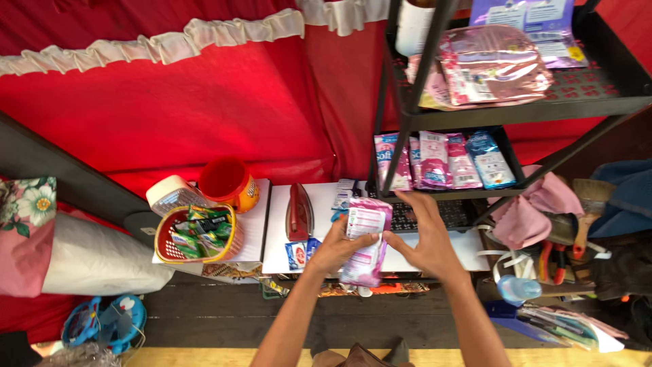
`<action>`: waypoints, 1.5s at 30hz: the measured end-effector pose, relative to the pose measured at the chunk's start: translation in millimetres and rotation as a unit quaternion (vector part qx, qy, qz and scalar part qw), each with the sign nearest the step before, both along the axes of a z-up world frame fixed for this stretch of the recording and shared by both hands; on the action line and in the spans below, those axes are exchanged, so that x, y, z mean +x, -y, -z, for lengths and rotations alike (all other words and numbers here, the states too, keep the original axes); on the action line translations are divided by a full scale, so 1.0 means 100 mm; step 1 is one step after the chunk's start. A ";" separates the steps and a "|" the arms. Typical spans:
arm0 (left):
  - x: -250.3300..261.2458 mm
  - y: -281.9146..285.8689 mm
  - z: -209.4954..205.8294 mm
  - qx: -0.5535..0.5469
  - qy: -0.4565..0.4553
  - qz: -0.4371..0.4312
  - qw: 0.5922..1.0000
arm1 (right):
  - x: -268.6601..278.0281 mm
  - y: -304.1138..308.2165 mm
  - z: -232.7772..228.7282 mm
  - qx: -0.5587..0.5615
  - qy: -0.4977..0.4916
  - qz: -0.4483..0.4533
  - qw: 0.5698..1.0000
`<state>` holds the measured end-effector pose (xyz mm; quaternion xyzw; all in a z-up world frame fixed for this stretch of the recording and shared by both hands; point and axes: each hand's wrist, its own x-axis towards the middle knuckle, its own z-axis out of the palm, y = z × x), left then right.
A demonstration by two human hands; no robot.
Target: The person picks up various packaged items from a table and places them onto a black metal shelving unit. They handle items such as sanitary pads, a bottle, and other small packages, arranging them on the shelves.
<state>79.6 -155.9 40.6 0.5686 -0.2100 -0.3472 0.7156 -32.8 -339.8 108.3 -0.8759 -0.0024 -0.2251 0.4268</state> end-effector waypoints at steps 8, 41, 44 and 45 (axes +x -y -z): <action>-0.17 0.25 -0.53 0.096 0.191 -0.091 0.973 | 0.27 0.53 0.13 0.128 -0.096 -0.228 0.960; -0.66 0.82 0.41 0.032 0.004 -0.107 0.994 | -0.32 0.24 0.94 0.502 -0.137 0.138 0.843; -0.72 0.99 0.57 -0.016 -0.062 -0.132 0.989 | -0.33 0.17 1.00 0.459 -0.155 0.179 0.856; -0.74 1.03 0.60 -0.022 -0.065 -0.134 0.989 | -0.35 0.14 1.03 0.450 -0.126 0.165 0.868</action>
